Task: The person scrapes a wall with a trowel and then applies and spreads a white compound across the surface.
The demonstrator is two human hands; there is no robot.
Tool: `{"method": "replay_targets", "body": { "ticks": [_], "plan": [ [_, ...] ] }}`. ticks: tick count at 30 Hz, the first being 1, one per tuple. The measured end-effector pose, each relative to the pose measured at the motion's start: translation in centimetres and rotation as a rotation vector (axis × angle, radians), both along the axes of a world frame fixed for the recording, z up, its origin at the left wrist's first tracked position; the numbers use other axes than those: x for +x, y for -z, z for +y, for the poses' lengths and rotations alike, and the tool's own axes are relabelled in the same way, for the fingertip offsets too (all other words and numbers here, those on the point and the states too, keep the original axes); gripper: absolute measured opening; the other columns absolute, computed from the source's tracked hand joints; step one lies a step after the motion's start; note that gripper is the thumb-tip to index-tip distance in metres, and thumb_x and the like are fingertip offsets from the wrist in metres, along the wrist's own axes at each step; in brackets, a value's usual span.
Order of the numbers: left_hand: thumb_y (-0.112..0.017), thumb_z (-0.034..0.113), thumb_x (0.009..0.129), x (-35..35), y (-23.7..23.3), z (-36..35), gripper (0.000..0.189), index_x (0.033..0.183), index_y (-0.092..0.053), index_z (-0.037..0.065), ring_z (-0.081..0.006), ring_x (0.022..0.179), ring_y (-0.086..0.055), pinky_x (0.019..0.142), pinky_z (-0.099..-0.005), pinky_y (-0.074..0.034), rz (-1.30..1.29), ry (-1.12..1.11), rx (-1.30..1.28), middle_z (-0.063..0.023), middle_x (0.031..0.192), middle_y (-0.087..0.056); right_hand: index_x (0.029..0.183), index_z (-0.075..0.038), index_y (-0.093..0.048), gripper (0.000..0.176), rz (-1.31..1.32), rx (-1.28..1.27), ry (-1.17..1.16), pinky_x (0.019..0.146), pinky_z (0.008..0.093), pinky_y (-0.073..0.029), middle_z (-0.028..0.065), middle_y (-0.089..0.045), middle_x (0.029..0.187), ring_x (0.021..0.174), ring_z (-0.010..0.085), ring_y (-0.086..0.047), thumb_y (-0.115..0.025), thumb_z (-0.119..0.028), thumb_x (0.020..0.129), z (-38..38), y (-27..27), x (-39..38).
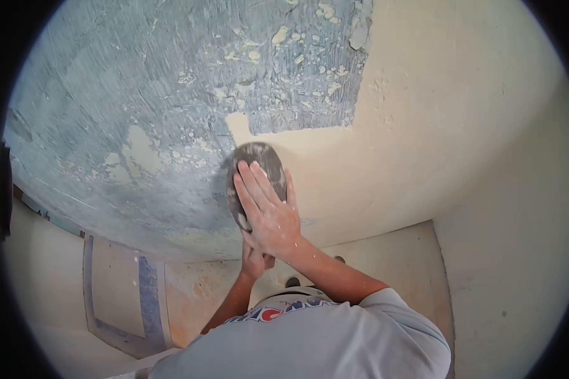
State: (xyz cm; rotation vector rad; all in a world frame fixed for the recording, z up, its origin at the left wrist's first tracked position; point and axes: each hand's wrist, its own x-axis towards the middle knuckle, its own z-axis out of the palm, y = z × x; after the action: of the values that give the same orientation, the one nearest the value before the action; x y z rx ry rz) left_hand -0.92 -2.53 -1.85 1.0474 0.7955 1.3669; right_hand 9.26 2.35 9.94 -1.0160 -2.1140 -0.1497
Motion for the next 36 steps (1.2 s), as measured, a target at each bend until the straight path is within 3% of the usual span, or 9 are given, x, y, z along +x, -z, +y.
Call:
{"method": "replay_targets", "body": {
  "ticks": [2, 9, 11, 14, 19, 21, 25, 27, 36],
  "plan": [
    [-0.052, 0.033, 0.094, -1.0, 4.0, -0.7, 0.07, 0.149, -0.018, 0.005, -0.0057, 0.087, -0.06, 0.057, -0.0176, -0.044, -0.068, 0.138, -0.106, -0.0088, 0.131, -0.049, 0.136, -0.004, -0.049, 0.083, 0.024, -0.025, -0.016, 0.111, 0.0602, -0.02, 0.0129, -0.04, 0.149, 0.138, 0.027, -0.039, -0.074, -0.021, 0.059, -0.5, 1.0, 0.4],
    [-0.051, 0.034, 0.095, 0.3, 0.8, 0.8, 0.07, 0.149, -0.018, 0.005, -0.0029, 0.079, -0.059, 0.053, -0.0163, -0.044, -0.063, 0.08, 0.08, -0.0094, 0.129, -0.05, 0.138, -0.004, -0.047, 0.081, 0.041, 0.001, 0.021, 0.11, 0.0627, -0.02, 0.0124, -0.038, 0.151, 0.138, 0.0244, -0.038, -0.072, -0.023, 0.063, -0.5, -0.9, 1.6],
    [-0.049, 0.035, 0.095, -0.6, 2.0, 1.1, 0.072, 0.15, -0.014, 0.005, -0.0074, 0.086, -0.061, 0.058, -0.0183, -0.048, 0.006, 0.271, -0.07, -0.0093, 0.132, -0.048, 0.137, -0.004, -0.048, 0.081, 0.053, 0.01, 0.026, 0.11, 0.0628, -0.019, 0.0122, -0.038, 0.15, 0.138, 0.0243, -0.038, -0.072, -0.023, 0.062, 0.1, -0.5, 1.9],
    [-0.048, 0.035, 0.095, 1.2, -1.0, 0.8, 0.074, 0.151, -0.009, 0.005, -0.01, 0.092, -0.061, 0.06, -0.0192, -0.049, -0.043, 0.17, 0.026, -0.0086, 0.133, -0.046, 0.136, -0.005, -0.048, 0.08, 0.009, 0.013, 0.031, 0.11, 0.063, -0.019, 0.0124, -0.038, 0.15, 0.138, 0.0241, -0.038, -0.072, -0.026, 0.063, 0.2, -0.2, 1.9],
    [-0.046, 0.037, 0.095, 2.2, -2.7, 2.5, 0.075, 0.151, -0.005, 0.008, -0.0192, 0.128, -0.045, 0.092, -0.0307, -0.048, -0.068, 0.239, -0.026, -0.0122, 0.148, -0.031, 0.136, -0.005, -0.049, 0.077, 0.028, 0.048, 0.018, 0.11, 0.0627, -0.019, 0.0103, -0.039, 0.15, 0.138, 0.0234, -0.039, -0.071, -0.027, 0.065, 0.9, -2.2, 2.0],
    [-0.049, 0.032, 0.093, 5.4, -4.6, 2.1, 0.05, 0.132, -0.044, 0.002, -0.0027, 0.06, -0.053, 0.047, -0.0176, -0.037, -0.147, -0.342, 0.18, 0.0001, 0.091, -0.059, 0.133, -0.005, -0.052, 0.078, 0.018, 0.068, 0.043, 0.111, 0.0603, -0.021, 0.0108, -0.044, 0.147, 0.136, 0.0247, -0.042, -0.073, -0.022, 0.06, 0.7, -1.2, 1.8],
    [-0.049, 0.031, 0.092, 3.8, -5.5, 1.9, 0.051, 0.132, -0.044, 0.0, -0.0024, 0.06, -0.052, 0.047, -0.0178, -0.037, -0.197, -0.171, 0.115, -0.0015, 0.092, -0.06, 0.134, -0.006, -0.052, 0.079, 0.021, 0.075, 0.026, 0.11, 0.0597, -0.022, 0.0105, -0.045, 0.146, 0.136, 0.0246, -0.042, -0.073, -0.023, 0.06, 1.0, -2.8, 2.0],
    [-0.045, 0.035, 0.096, 1.8, -3.9, 2.8, 0.073, 0.151, -0.005, 0.009, -0.0229, 0.132, -0.041, 0.1, -0.0349, -0.043, -0.007, 0.103, 0.136, -0.0123, 0.149, -0.029, 0.133, -0.005, -0.053, 0.076, 0.054, 0.084, 0.011, 0.11, 0.0595, -0.023, 0.0108, -0.045, 0.146, 0.135, 0.0251, -0.042, -0.073, -0.022, 0.061, 1.2, -4.9, 2.0],
    [-0.049, 0.025, 0.092, 0.9, -2.4, 2.2, 0.065, 0.147, -0.023, 0.003, -0.0089, 0.099, -0.058, 0.064, -0.0197, -0.048, 0.003, 0.096, 0.072, -0.0097, 0.133, -0.046, 0.132, -0.005, -0.054, 0.074, 0.091, 0.046, -0.032, 0.11, 0.0573, -0.024, 0.0139, -0.047, 0.144, 0.134, 0.0295, -0.044, -0.07, -0.018, 0.061, 1.1, -3.6, 1.8]
  ]
}}
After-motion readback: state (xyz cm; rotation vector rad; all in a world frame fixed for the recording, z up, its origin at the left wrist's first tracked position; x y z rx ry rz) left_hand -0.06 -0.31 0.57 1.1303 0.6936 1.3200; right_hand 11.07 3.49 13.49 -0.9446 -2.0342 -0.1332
